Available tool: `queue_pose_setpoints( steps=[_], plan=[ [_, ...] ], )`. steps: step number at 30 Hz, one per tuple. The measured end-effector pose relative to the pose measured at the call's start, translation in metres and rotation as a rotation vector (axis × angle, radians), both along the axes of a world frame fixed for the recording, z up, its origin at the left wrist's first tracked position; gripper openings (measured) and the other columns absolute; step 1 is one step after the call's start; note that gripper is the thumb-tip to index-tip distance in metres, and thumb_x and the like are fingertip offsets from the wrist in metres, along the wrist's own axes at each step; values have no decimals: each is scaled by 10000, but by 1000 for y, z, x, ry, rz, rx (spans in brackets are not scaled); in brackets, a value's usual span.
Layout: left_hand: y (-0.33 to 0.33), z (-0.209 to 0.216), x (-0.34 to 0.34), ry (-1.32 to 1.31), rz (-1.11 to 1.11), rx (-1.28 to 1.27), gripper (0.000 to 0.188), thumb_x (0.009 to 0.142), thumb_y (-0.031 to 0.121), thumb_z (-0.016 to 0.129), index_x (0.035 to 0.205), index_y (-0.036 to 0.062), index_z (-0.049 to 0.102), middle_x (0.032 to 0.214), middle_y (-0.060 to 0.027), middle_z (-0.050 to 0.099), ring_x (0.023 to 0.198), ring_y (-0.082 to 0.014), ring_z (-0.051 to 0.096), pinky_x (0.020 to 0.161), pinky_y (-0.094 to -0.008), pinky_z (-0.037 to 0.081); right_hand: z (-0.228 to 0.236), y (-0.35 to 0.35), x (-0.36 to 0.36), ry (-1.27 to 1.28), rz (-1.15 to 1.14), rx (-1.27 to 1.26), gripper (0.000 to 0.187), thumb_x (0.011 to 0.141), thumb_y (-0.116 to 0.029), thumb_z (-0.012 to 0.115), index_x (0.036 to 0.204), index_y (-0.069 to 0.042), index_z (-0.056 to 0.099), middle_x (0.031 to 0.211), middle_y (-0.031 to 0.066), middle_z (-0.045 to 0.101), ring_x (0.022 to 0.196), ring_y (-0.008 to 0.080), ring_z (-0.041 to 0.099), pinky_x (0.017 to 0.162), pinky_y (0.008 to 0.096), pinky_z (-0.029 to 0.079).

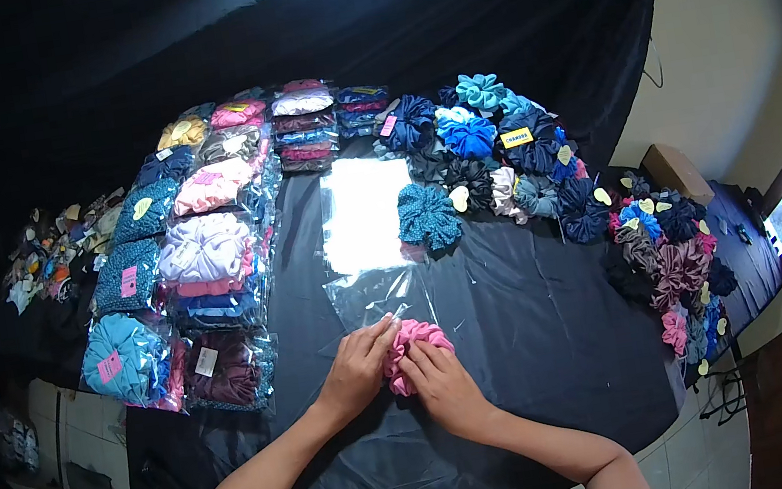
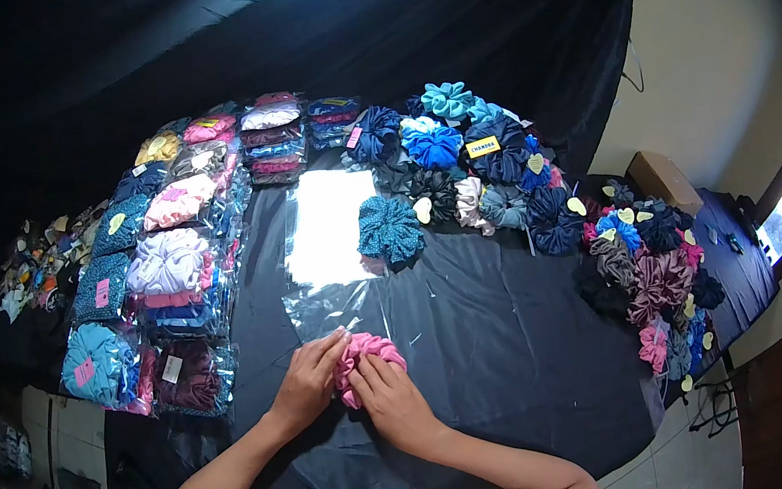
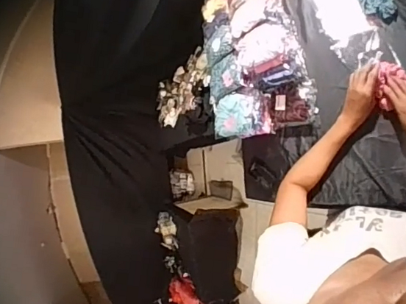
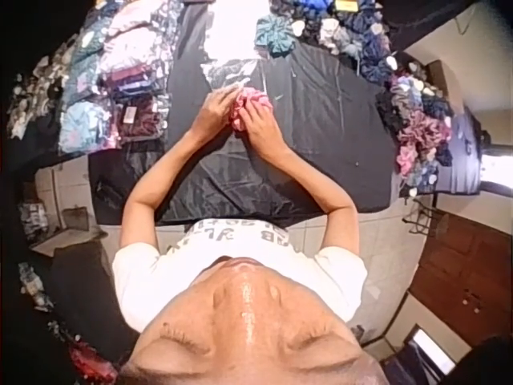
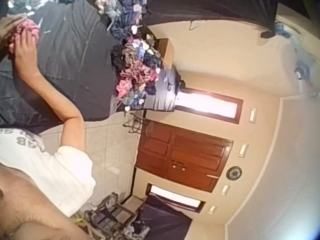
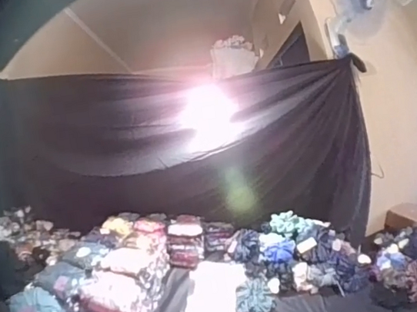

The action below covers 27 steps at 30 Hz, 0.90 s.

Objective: The recorder is packing various colored scrunchies into individual small plastic adhesive bags.

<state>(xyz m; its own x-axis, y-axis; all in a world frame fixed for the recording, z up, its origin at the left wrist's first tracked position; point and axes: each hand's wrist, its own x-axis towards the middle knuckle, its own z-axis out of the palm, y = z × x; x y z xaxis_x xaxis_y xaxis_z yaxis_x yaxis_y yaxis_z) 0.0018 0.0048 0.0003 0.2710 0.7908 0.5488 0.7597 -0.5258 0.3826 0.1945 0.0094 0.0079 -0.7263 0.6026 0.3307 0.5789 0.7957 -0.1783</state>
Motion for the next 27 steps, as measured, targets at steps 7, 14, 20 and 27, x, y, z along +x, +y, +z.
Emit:
queue_pose_setpoints(
  steps=[7,14,20,27],
  plan=[
    [-1,5,4,93,-64,27,540,854,16,521,1390,66,473,1379,-120,510,1236,-266,515,1027,-377,418,-7,11,2,-30,104,0,472,830,-163,587,1245,47,501,1321,216,479,1355,365,359,1142,483,255],
    [-1,2,5,124,-33,103,504,877,35,514,1378,86,492,1372,-120,520,1254,-269,519,1042,-390,420,-14,38,2,52,120,-60,421,871,-154,542,1221,78,518,1353,257,456,1385,392,317,1147,490,243],
    [-1,2,1,70,-50,89,512,853,9,534,1361,69,509,1344,-118,548,1257,-268,520,1043,-398,423,-10,38,1,32,131,-99,355,903,-133,528,1186,81,536,1375,261,445,1375,398,334,1160,494,226],
    [4,-1,5,-57,-133,55,486,841,-37,547,1322,27,523,1299,-145,579,1229,-303,544,1065,-429,418,-19,43,-6,29,138,-81,346,969,-263,499,1201,-20,580,1362,215,463,1393,385,305,1148,574,176]
  ],
)
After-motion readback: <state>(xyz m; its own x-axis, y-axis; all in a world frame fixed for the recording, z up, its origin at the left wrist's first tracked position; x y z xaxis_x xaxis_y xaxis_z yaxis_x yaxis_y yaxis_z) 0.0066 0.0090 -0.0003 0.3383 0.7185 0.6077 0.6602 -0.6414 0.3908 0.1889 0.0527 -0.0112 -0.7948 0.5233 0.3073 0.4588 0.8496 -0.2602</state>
